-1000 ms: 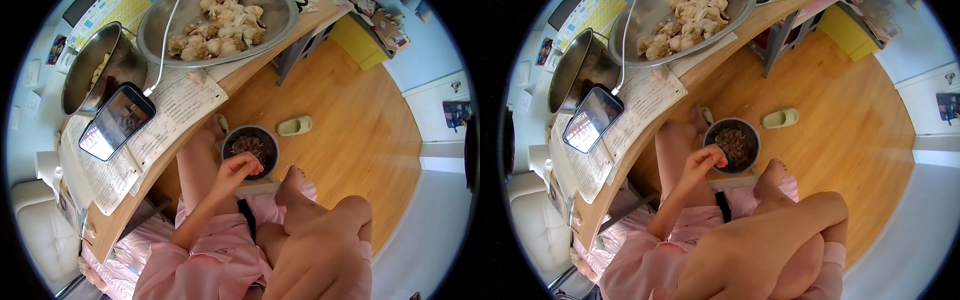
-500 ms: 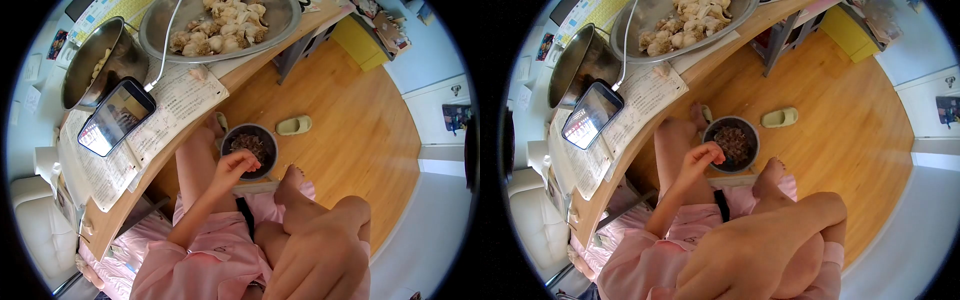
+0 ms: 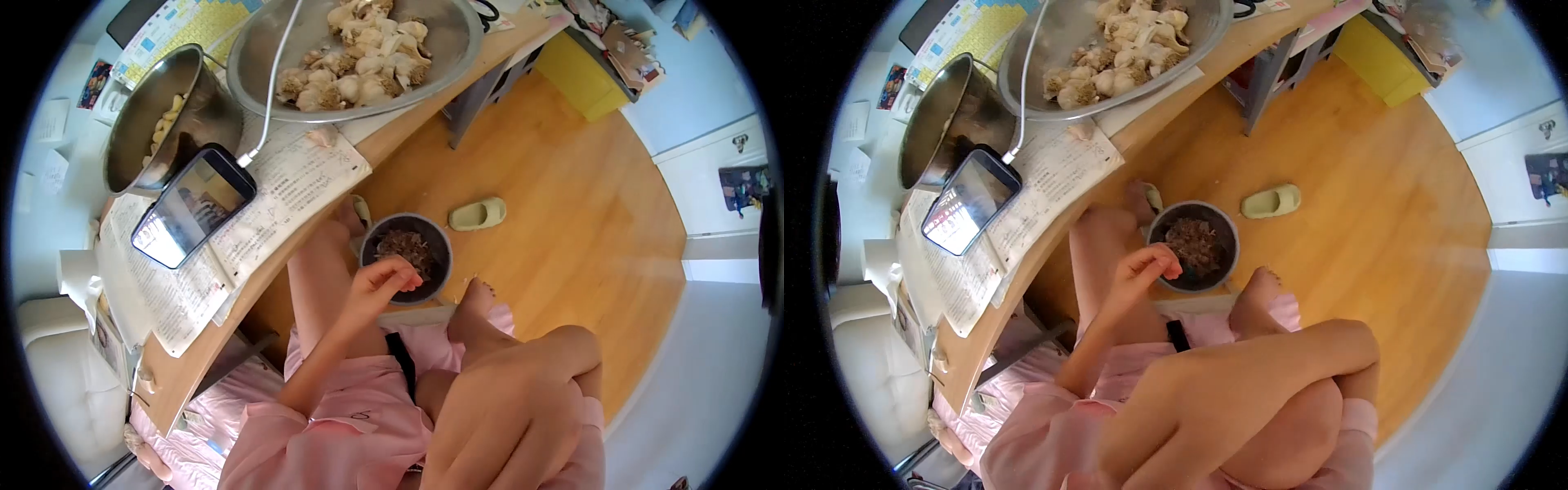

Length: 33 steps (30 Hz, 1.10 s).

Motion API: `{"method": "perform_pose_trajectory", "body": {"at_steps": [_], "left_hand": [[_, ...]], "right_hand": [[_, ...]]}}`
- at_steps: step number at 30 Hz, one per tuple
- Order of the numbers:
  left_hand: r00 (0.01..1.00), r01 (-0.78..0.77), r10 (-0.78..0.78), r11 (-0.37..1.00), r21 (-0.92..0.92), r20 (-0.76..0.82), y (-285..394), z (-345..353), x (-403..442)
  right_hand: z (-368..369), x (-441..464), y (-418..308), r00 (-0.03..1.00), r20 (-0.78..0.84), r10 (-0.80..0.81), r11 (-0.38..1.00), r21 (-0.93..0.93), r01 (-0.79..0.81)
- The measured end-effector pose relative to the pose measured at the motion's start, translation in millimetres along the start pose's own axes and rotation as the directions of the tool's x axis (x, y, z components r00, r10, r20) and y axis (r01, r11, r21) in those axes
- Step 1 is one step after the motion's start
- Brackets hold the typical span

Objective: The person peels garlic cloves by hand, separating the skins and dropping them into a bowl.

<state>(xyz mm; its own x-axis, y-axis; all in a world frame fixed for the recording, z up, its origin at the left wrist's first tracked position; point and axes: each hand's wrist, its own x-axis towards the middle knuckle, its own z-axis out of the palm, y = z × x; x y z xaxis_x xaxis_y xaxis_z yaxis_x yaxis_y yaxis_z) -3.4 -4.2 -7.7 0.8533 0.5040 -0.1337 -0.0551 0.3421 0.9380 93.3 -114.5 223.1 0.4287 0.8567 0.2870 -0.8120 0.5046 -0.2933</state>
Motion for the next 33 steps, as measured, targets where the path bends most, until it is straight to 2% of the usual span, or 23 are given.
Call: {"method": "perform_pose_trajectory", "body": {"at_steps": [1,2,3,5,7,9,12,13,15,18,21,24,28,30,33], "left_hand": [[0.999,-0.03,0.03,1.0,0.005,-0.021,3.9,-1.2,-0.9],[0.997,-0.059,0.06,0.998,0.007,-0.041,9.6,-0.5,-3.0],[0.994,-0.087,0.087,0.996,0.008,-0.06,16.1,0.7,-5.4],[0.973,-0.199,0.199,0.98,0.014,-0.113,37.0,2.8,-14.3],[0.934,-0.328,0.335,0.942,0.071,-0.128,57.1,3.9,-22.7],[0.869,-0.467,0.486,0.867,0.172,-0.094,72.6,5.0,-29.2],[0.883,-0.403,0.462,0.839,0.367,-0.086,86.2,15.9,-27.5],[0.9,-0.372,0.428,0.853,0.366,-0.085,82.6,17.0,-25.7],[0.93,-0.305,0.358,0.877,0.372,-0.081,70.9,16.1,-21.7],[0.928,-0.291,0.35,0.895,0.339,-0.128,62.7,17.5,-20.2],[0.896,-0.352,0.43,0.841,0.41,-0.113,59.8,15.3,-14.4],[0.877,-0.364,0.48,0.7,0.614,-0.027,68.6,16.7,-9.9],[0.826,-0.419,0.562,0.571,0.706,0.036,63.4,19.5,-7.3],[0.788,-0.454,0.612,0.501,0.737,0.07,60.9,18.9,-6.0],[0.828,-0.392,0.561,0.586,0.709,-0.006,56.0,16.9,-10.3]], "right_hand": [[-14.8,13.3,-14.1,0.92,0.294,0.26,0.957,-0.208,-0.204],[-25.4,20.4,-23.4,0.82,0.405,0.405,0.891,-0.376,-0.255],[-34.5,26.7,-28.2,0.741,0.442,0.506,0.821,-0.509,-0.257],[-55.7,32.0,-30.4,0.662,0.386,0.643,0.669,-0.703,-0.24],[-90.2,34.5,-23.3,0.681,0.196,0.705,0.515,-0.802,-0.302],[-132.4,24.2,-10.2,0.714,-0.012,0.7,0.466,-0.75,-0.469],[-168.5,13.2,0.6,0.704,-0.211,0.678,0.46,-0.625,-0.63],[-174.3,11.1,0.3,0.693,-0.268,0.669,0.454,-0.591,-0.667],[-187.4,7.1,1.4,0.697,-0.248,0.672,0.488,-0.561,-0.669],[-192.9,3.4,0.6,0.7,-0.233,0.675,0.508,-0.54,-0.67],[-194.4,2.9,1.4,0.692,-0.234,0.683,0.498,-0.543,-0.676],[-198.9,2.2,2.9,0.683,-0.23,0.693,0.51,-0.513,-0.691],[-207.5,-2.6,7.6,0.689,-0.207,0.695,0.543,-0.478,-0.69],[-209.9,-3.3,6.9,0.737,-0.218,0.639,0.609,-0.442,-0.659],[-220.5,-4.5,7.1,0.786,-0.277,0.552,0.699,-0.361,-0.618]]}}
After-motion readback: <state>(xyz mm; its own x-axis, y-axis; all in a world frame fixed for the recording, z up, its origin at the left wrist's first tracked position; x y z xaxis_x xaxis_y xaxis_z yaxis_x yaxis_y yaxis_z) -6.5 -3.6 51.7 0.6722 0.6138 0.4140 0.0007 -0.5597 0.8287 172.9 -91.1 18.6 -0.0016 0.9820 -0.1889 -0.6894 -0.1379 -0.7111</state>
